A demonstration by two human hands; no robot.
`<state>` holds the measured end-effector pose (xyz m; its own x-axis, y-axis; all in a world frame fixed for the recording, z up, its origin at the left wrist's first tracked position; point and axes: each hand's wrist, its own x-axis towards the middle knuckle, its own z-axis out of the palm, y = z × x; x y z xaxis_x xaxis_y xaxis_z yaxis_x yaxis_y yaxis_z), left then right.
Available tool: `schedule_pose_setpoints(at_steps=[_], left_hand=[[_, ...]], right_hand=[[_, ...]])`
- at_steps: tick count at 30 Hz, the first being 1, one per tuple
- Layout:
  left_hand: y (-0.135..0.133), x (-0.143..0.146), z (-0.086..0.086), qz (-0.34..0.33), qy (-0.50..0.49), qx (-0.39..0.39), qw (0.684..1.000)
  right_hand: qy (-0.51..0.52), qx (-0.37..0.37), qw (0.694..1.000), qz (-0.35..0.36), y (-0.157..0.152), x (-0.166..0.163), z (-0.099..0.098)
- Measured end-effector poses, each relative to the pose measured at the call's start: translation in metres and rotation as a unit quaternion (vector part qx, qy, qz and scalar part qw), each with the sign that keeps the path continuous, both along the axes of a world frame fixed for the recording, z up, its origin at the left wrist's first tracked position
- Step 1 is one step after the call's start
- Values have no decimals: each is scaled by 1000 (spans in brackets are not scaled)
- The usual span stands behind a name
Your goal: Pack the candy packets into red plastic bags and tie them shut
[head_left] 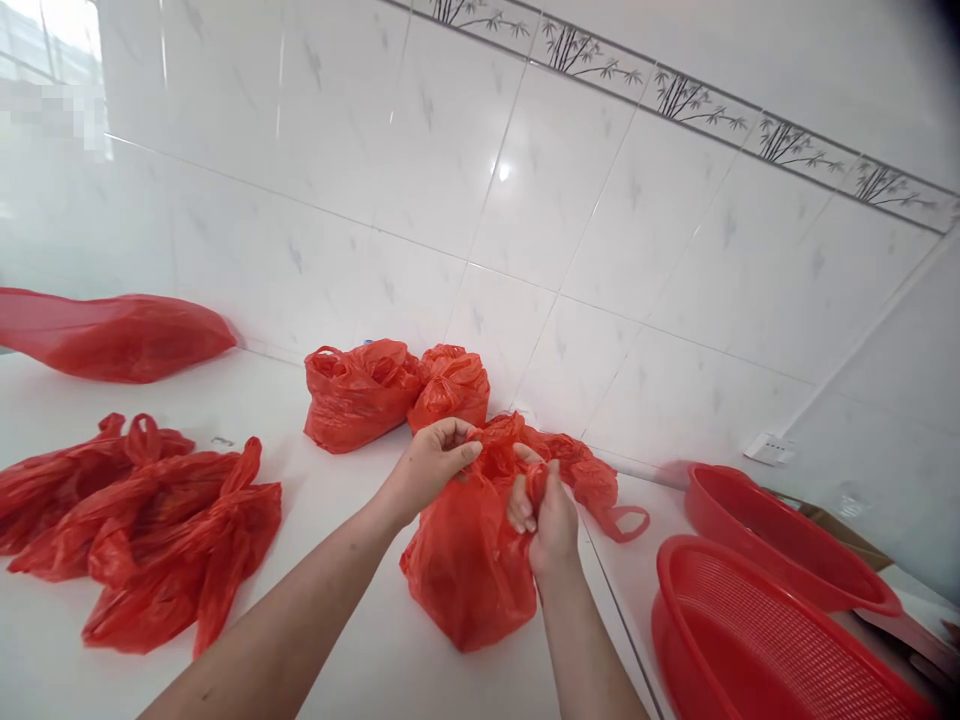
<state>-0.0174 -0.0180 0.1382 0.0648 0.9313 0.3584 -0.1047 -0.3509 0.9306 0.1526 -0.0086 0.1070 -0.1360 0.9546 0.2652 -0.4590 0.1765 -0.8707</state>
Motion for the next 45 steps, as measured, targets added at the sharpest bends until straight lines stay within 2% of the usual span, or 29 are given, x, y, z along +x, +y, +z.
schedule_pose_setpoints(at_steps=[2, 6, 8, 10, 12, 14, 15, 19, 22, 26, 31, 34, 38, 40, 43, 45], left_hand=[[1, 0, -2, 18, 72, 39, 996], [-4, 4, 2, 56, 214, 121, 968], [-5, 10, 4, 29, 225, 121, 966], [-3, 16, 2, 22, 197, 110, 974], [1, 20, -5, 78, 175, 122, 974], [8, 23, -17, 143, 188, 160, 958], [11, 23, -25, 154, 208, 182, 949], [23, 22, -60, 100, 328, 240, 908], [29, 19, -84, 98, 385, 251, 882], [36, 14, -111, 132, 372, 239, 887], [40, 11, -130, 183, 326, 211, 903], [40, 11, -133, 183, 314, 218, 906], [38, 10, -133, 145, 333, 182, 914], [36, 10, -132, 154, 354, 185, 904], [33, 12, -129, 170, 368, 214, 889], [31, 13, -128, 168, 375, 227, 883]], right_hand=[[-77, 1, 997, 15, -3, -5, -4], [-202, 28, 973, 112, -6, -10, -11], [-225, 51, 965, 129, -5, -12, -13], [-237, 52, 964, 106, -1, -13, -17], [-238, 35, 968, 67, 7, -12, -22], [-216, 8, 976, 32, 17, -11, -30], [-200, -9, 979, 23, 22, -10, -36], [-135, -76, 988, 2, 40, -8, -65], [-103, -100, 989, 27, 46, -8, -83], [-85, -90, 986, 113, 48, -6, -92], [-73, -116, 981, 138, 53, 3, -96], [-131, -92, 981, 108, 52, 7, -97], [-216, 16, 973, 81, 43, 7, -92], [-276, 58, 959, 25, 41, 7, -90], [-380, 104, 913, -109, 42, 9, -90], [-403, 113, 893, -163, 44, 11, -91]])
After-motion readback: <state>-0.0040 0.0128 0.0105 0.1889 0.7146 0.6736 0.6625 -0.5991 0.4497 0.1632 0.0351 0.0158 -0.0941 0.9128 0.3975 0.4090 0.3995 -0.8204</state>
